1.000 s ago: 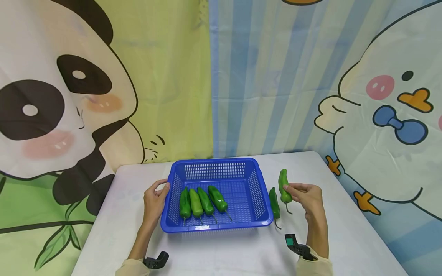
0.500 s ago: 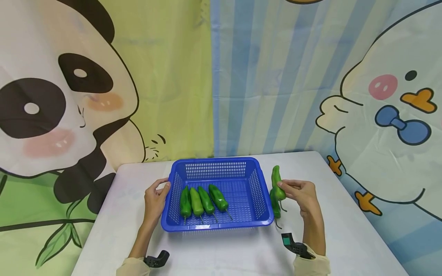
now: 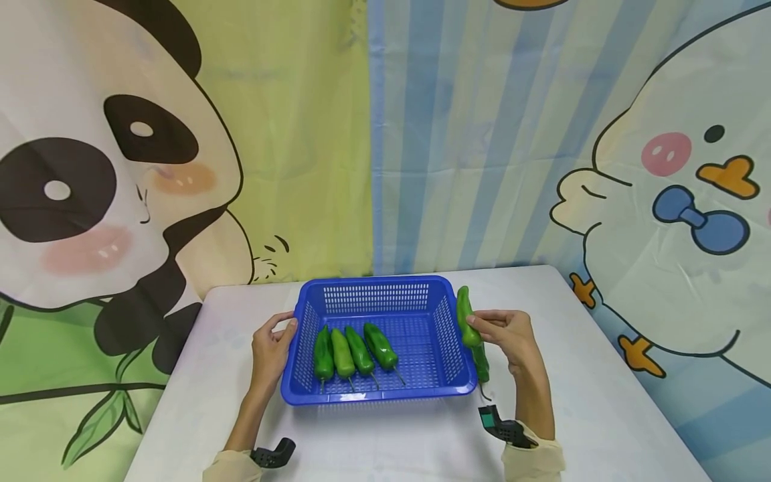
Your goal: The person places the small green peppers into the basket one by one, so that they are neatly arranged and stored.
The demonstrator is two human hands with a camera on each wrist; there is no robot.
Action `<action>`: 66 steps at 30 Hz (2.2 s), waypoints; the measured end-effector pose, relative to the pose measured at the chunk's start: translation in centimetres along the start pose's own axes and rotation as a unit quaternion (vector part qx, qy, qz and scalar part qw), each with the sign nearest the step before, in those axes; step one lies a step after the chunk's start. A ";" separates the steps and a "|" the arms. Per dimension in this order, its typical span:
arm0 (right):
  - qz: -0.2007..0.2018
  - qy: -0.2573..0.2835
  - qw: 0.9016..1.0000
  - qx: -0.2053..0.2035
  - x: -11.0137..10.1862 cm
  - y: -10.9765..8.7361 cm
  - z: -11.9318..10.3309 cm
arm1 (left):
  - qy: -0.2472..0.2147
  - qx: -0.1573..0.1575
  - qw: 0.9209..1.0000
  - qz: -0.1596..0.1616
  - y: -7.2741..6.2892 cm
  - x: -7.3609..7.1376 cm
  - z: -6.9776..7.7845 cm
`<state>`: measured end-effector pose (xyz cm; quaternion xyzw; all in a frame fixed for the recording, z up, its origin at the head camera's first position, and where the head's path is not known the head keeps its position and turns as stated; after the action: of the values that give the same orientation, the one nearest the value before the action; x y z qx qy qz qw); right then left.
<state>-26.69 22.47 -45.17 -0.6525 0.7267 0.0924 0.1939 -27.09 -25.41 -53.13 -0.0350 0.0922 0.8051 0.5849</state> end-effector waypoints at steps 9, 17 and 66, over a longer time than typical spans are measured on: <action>-0.020 -0.011 1.000 0.007 2.5 0.4 -0.9 | 0.004 -0.008 1.000 -0.003 0.0 0.1 -0.2; -0.051 -0.003 0.999 -0.013 4.9 0.7 -1.7 | 0.003 -0.007 1.000 -0.006 0.1 0.2 -0.2; -0.031 -0.271 0.956 -0.108 19.1 9.2 6.1 | -0.002 0.005 1.000 -0.003 0.2 0.1 -0.6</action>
<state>-36.19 8.65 -59.50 -0.6420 0.6123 0.3378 0.3142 -27.38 -25.49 -53.66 -0.0305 0.0946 0.8030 0.5876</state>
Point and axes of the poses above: each hand's wrist, its own y-axis towards the middle knuckle, its own x-axis out of the palm, z = x × y, the point moved 8 cm from there along y, towards the middle knuckle, and after that the axes turned 6 degrees about -y, right-handed, at the moved point
